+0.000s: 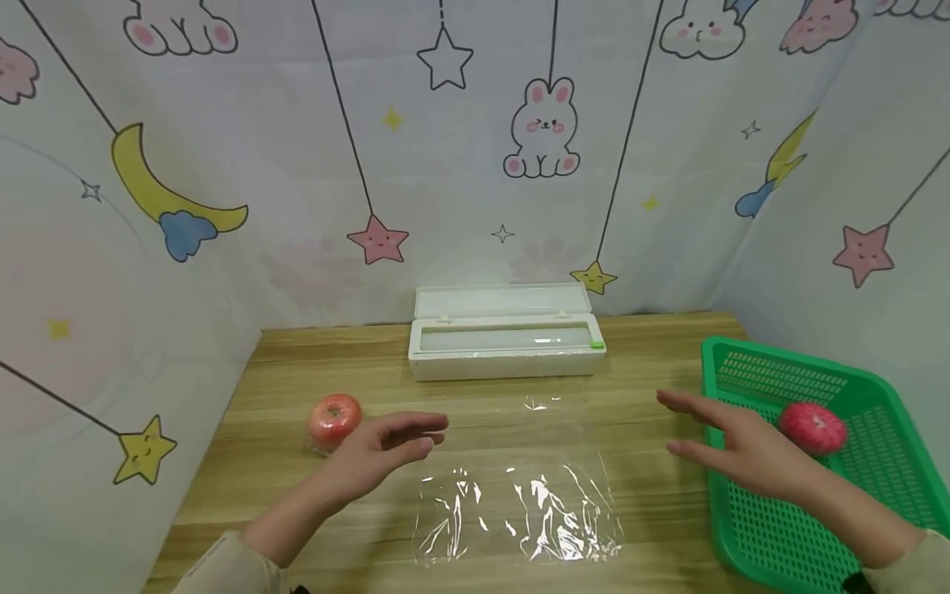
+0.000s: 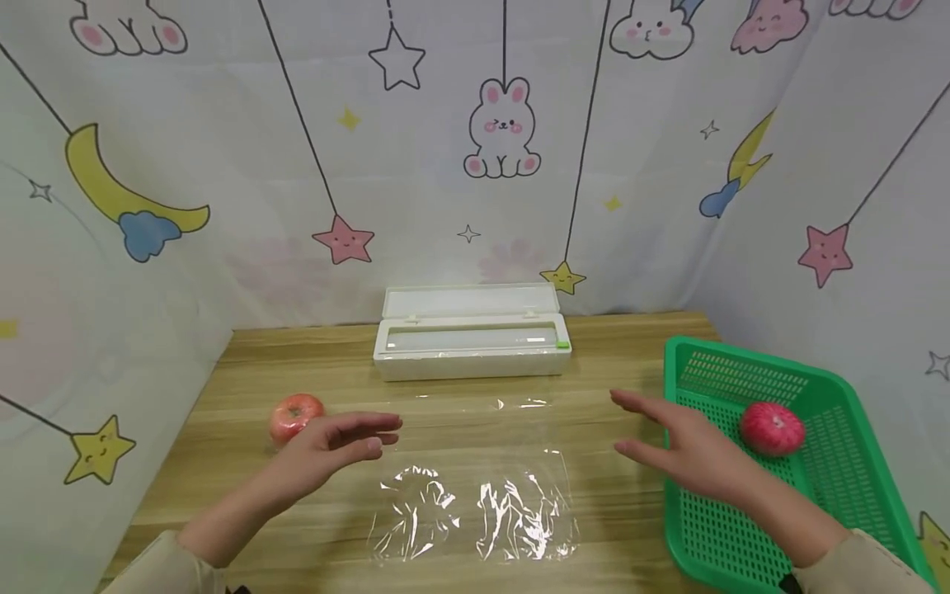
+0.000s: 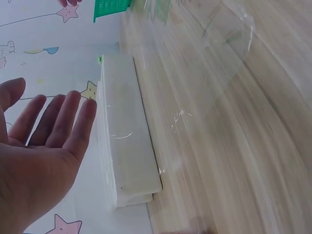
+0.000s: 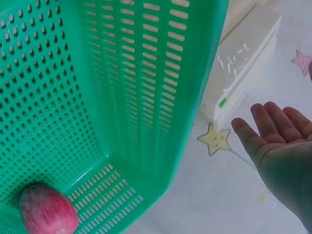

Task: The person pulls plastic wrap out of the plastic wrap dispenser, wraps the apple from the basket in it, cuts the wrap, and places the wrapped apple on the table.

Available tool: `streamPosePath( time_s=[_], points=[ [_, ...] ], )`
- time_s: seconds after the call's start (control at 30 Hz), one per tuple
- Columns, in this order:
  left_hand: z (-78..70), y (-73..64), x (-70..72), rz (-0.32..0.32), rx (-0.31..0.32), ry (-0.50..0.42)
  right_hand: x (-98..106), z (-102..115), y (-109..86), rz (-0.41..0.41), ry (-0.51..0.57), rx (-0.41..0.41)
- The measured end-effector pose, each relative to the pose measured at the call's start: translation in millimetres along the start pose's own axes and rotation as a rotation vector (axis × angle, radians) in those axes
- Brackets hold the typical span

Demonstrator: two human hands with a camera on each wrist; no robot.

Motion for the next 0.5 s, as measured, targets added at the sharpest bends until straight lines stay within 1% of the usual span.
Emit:
streamPosePath(
  time_s=[0.07,0.17,0.3,0.5],
  points=[
    [3.4,5.7,-2.4,-0.039,-0.005,-0.010,6,-9,-0.6,-0.024,0.001,-0.023],
    [9.5,14.1,-6.7,-0.087,-0.030,-0.014,15,-24,-3.4,-0.064,0.021,-0.045],
    [16.1,24.7,-12.5,-0.149,-0.059,-0.016,26,-47,-9.4,-0.095,0.040,-0.088],
    [22.8,35.4,-20.5,-0.241,-0.080,-0.001,41,-78,-19.5,-0.115,-0.014,-0.183]
  ],
)
Point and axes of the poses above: each hand's wrist, its own y-axis towards the middle knuckle, its own x-axis out of the back of the hand, z = x × y, the point moved 5 cm from there along y, towards the middle knuckle, and after that the axes turned 5 degrees about y, right-handed, at the moved point
